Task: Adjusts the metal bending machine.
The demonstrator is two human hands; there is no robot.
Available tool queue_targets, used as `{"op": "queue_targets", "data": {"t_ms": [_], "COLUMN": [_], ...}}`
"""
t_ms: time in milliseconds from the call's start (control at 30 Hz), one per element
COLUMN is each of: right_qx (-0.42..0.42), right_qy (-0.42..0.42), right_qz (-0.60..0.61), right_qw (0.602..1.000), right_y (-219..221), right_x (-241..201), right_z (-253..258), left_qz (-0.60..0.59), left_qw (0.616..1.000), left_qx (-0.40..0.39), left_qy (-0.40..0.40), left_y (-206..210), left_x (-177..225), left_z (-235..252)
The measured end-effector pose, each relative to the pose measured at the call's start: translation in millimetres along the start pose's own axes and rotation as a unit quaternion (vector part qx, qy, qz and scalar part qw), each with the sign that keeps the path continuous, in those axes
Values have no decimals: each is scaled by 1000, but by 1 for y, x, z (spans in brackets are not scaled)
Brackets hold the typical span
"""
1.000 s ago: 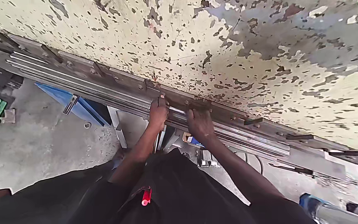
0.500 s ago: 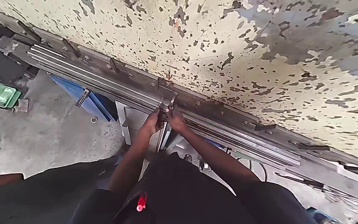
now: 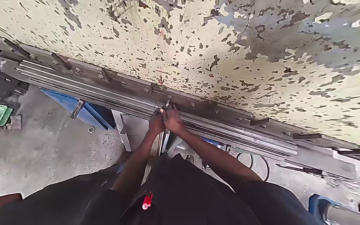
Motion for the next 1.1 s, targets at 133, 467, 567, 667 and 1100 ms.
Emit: {"op": "queue_targets", "data": {"t_ms": [133, 467, 567, 667, 1100], "right_qx": [17, -66, -69, -60, 20], "right_qy": [-22, -62, -67, -116, -283], "right_qz": [43, 3, -3, -36, -458], "right_qw": [999, 996, 995, 991, 842], "right_y": [-8, -40, -33, -32, -184], "right_x": [-3, 42, 66, 69, -70], "right_z": [-12, -26, -36, -41, -84], "left_qz": [26, -358, -443, -520, -599], "left_qw": [997, 932, 893, 839, 790], "left_qx": [46, 32, 55, 159, 80], "left_qy": [55, 53, -54, -8, -103], "left_y": [-14, -31, -54, -44, -29], "left_x": [13, 33, 78, 90, 80], "left_z": [4, -8, -27, -34, -37]}}
Point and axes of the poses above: each hand's wrist, its own z-axis towards the middle knuckle, its own y-axis out of the palm, x = y × z, the point moved 7 cm from there along z, towards the middle knuckle
